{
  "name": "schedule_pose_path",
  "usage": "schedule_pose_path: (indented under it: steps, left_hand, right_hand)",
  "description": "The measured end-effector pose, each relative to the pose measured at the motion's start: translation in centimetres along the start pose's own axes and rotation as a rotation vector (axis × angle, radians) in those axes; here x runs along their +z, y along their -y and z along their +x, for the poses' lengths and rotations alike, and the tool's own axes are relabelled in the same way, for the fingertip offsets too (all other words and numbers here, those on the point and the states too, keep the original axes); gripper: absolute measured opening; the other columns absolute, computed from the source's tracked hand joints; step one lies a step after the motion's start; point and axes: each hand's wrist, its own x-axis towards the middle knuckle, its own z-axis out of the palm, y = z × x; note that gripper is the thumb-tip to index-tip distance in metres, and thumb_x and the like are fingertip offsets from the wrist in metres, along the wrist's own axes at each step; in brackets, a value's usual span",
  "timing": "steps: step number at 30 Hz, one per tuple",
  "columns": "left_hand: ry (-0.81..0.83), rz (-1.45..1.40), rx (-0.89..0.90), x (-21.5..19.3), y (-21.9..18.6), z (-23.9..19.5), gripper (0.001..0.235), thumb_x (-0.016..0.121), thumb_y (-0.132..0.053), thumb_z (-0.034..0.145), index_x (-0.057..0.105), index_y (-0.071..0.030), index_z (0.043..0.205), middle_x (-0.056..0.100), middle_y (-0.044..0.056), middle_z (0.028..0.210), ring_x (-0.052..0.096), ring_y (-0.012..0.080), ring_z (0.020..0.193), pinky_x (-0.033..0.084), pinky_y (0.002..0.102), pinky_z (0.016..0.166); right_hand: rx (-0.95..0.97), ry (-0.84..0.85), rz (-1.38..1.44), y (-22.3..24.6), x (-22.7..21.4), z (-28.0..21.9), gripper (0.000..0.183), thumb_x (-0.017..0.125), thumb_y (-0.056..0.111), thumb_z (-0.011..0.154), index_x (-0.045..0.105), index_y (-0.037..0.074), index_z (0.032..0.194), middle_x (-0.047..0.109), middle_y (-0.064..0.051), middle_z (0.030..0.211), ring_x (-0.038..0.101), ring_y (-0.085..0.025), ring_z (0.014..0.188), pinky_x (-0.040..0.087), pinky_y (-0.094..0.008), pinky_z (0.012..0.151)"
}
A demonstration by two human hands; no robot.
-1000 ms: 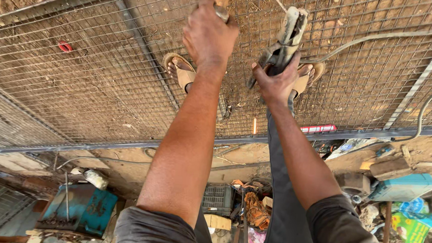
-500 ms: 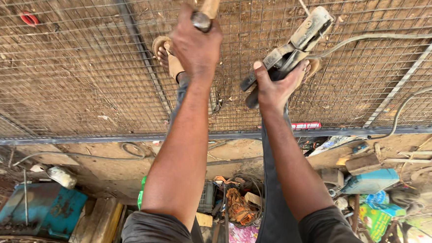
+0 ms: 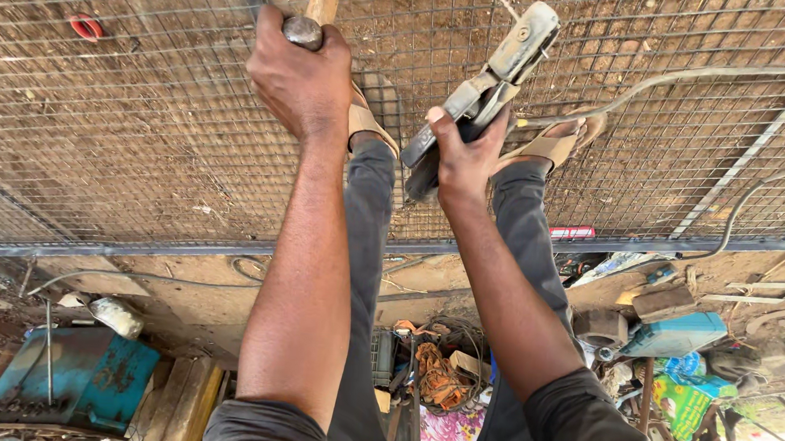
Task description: The person welds components of a metal grid frame together using a welding rod and electrode holder, then strikes the joints with a hammer.
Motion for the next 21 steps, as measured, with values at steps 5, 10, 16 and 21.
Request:
schedule_pose_path:
  steps: [5, 10, 16, 21]
  left_hand:
    - [0.021, 0.02, -0.046, 0.2, 0.5, 1.0, 0.028, 0.081, -0.01, 0.076, 0.065, -0.003, 0.098, 0.075, 0.007, 0.079, 0.078, 0.0174, 0.068, 0.067, 0.036, 0.061]
    - [0.067, 0.139, 0.005, 0.9, 0.2, 1.6, 0.026, 0.083, -0.012, 0.079, 0.067, -0.004, 0.099, 0.077, 0.009, 0.083, 0.077, 0.0182, 0.071, 0.065, 0.038, 0.065]
    - [0.207, 0.204, 0.034, 1.1, -2.4, 3.1, 0.034, 0.084, -0.018, 0.075, 0.067, -0.007, 0.102, 0.078, 0.012, 0.088, 0.077, 0.0237, 0.077, 0.064, 0.041, 0.072]
    - [0.164, 0.242, 0.127, 0.0, -4.0, 4.2, 0.044, 0.088, -0.02, 0.071, 0.064, -0.005, 0.106, 0.077, 0.017, 0.091, 0.076, 0.0364, 0.083, 0.063, 0.047, 0.074]
  right_hand:
    - [0.177, -0.078, 0.164, -0.4, 1.2, 0.6, 0.074, 0.084, 0.017, 0.083, 0.043, 0.003, 0.144, 0.057, -0.006, 0.118, 0.059, -0.017, 0.107, 0.051, -0.034, 0.097]
    - [0.108, -0.039, 0.082, -0.6, 1.8, 1.0, 0.07, 0.084, 0.015, 0.082, 0.044, 0.006, 0.14, 0.059, -0.004, 0.113, 0.06, -0.016, 0.102, 0.053, -0.034, 0.092]
    - [-0.036, 0.068, -0.249, -0.4, 1.1, 2.8, 0.067, 0.089, 0.02, 0.083, 0.049, 0.003, 0.133, 0.064, -0.006, 0.11, 0.065, -0.018, 0.098, 0.058, -0.035, 0.089]
    - [-0.153, 0.049, -0.62, -1.2, 0.9, 4.0, 0.073, 0.096, 0.027, 0.077, 0.051, 0.003, 0.128, 0.073, -0.013, 0.106, 0.074, -0.022, 0.094, 0.061, -0.036, 0.089]
